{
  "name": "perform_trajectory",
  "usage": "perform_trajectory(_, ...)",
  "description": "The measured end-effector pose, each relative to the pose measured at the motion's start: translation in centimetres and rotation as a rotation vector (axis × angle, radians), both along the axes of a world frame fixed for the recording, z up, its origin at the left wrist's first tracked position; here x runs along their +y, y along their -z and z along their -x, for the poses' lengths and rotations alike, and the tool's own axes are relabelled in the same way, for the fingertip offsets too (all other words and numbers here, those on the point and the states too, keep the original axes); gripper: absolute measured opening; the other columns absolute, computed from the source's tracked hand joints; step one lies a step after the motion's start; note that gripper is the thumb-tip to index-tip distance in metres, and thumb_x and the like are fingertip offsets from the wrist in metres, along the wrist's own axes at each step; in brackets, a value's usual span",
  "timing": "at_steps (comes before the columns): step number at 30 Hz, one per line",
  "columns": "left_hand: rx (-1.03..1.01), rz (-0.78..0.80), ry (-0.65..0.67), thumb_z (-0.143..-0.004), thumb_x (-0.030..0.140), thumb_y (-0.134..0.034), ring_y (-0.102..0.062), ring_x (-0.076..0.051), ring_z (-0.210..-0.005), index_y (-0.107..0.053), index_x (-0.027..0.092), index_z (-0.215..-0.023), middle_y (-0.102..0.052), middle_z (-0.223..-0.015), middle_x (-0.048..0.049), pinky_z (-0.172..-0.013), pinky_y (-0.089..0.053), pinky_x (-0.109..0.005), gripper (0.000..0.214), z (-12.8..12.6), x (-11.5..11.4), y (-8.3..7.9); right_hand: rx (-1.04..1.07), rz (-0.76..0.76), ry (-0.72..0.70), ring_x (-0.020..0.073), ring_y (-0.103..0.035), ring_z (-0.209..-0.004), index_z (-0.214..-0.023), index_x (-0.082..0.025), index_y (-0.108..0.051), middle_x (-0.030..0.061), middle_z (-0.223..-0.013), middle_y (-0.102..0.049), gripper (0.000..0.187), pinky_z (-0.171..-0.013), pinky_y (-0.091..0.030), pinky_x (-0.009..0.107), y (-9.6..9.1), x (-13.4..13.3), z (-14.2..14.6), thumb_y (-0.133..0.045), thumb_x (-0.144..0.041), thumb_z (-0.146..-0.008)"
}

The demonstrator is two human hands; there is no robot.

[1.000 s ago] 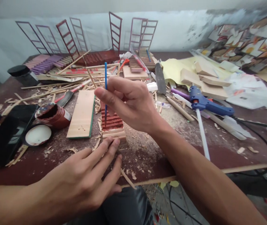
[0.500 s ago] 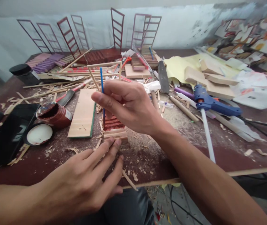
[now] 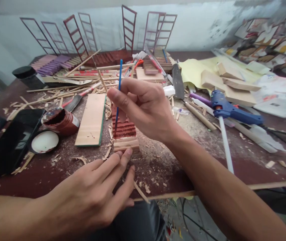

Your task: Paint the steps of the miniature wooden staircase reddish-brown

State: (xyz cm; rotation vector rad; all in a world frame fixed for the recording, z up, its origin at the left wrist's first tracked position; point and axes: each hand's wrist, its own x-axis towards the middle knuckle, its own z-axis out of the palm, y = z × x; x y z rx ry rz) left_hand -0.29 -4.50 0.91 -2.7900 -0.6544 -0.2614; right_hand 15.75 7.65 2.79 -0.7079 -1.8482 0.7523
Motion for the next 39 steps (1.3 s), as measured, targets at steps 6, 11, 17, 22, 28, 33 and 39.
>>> perform_trajectory(6, -0.002, -0.018, -0.002, -0.095, 0.026, -0.051, -0.056, -0.045, -0.118, -0.06, -0.003, -0.118, -0.062, -0.116, -0.0308, -0.068, -0.057, -0.037, 0.038, 0.0, 0.02, 0.07, -0.011, 0.011, -0.038, 0.0066, -0.039, -0.046, -0.066, -0.018, -0.058, -0.0042, -0.05, -0.048, 0.035, -0.04, -0.026, 0.023, -0.32, -0.45, 0.26, -0.063, -0.045, -0.089)
perform_trajectory(11, -0.002, -0.045, -0.004, -0.095, 0.028, -0.052, -0.054, -0.045, -0.121, -0.059, -0.003, -0.122, -0.062, -0.119, -0.0301, -0.065, -0.057, -0.035, 0.042, 0.09, -0.24, 0.08, -0.018, -0.038, -0.017, 0.0047, -0.038, -0.043, -0.063, -0.017, -0.057, -0.0041, -0.049, -0.051, 0.033, -0.039, -0.025, 0.025, -0.6, -0.66, 0.25, -0.064, -0.034, -0.091)
perform_trajectory(17, 0.006, -0.071, 0.0, -0.095, 0.027, -0.052, -0.057, -0.044, -0.117, -0.059, -0.004, -0.123, -0.06, -0.121, -0.0328, -0.064, -0.056, -0.034, 0.042, 0.2, -0.31, 0.22, -0.036, -0.065, -0.032, 0.0049, -0.04, -0.044, -0.067, -0.016, -0.06, -0.0035, -0.052, -0.054, 0.028, -0.04, -0.027, 0.025, -0.49, -0.5, 0.01, -0.063, -0.03, -0.091)
perform_trajectory(22, 0.002, -0.073, -0.009, -0.095, 0.027, -0.052, -0.057, -0.043, -0.117, -0.06, -0.002, -0.121, -0.062, -0.119, -0.0311, -0.065, -0.056, -0.035, 0.04, 0.06, -0.34, 0.22, -0.097, -0.123, 0.033, 0.0051, -0.039, -0.046, -0.062, -0.017, -0.056, -0.0042, -0.05, -0.05, 0.035, -0.044, -0.028, 0.025, -0.74, -0.6, 0.08, -0.06, -0.03, -0.093)
perform_trajectory(28, 0.013, -0.097, -0.007, -0.095, 0.027, -0.052, -0.06, -0.042, -0.113, -0.06, -0.003, -0.122, -0.061, -0.119, -0.0316, -0.063, -0.055, -0.033, 0.041, 0.14, -0.35, 0.15, -0.04, -0.047, -0.008, 0.0046, -0.04, -0.045, -0.065, -0.015, -0.059, -0.0033, -0.051, -0.05, 0.034, -0.041, -0.027, 0.024, -0.67, -0.62, 0.14, -0.059, -0.035, -0.093)
perform_trajectory(33, 0.011, -0.095, -0.006, -0.095, 0.027, -0.052, -0.058, -0.042, -0.115, -0.06, -0.002, -0.121, -0.062, -0.119, -0.0313, -0.063, -0.055, -0.034, 0.041, 0.25, -0.32, 0.23, -0.071, -0.109, 0.045, 0.0056, -0.04, -0.044, -0.06, -0.017, -0.056, -0.0033, -0.049, -0.051, 0.036, -0.041, -0.028, 0.025, -0.84, -0.66, 0.17, -0.06, -0.031, -0.093)
perform_trajectory(39, 0.007, -0.095, -0.007, -0.095, 0.027, -0.052, -0.059, -0.042, -0.113, -0.06, -0.002, -0.121, -0.062, -0.118, -0.031, -0.064, -0.055, -0.034, 0.04, 0.16, -0.48, 0.21, -0.09, -0.103, 0.021, 0.0071, -0.041, -0.043, -0.063, -0.019, -0.058, -0.0024, -0.051, -0.053, 0.033, -0.04, -0.028, 0.027, -0.97, -0.7, 0.07, -0.06, -0.031, -0.093)
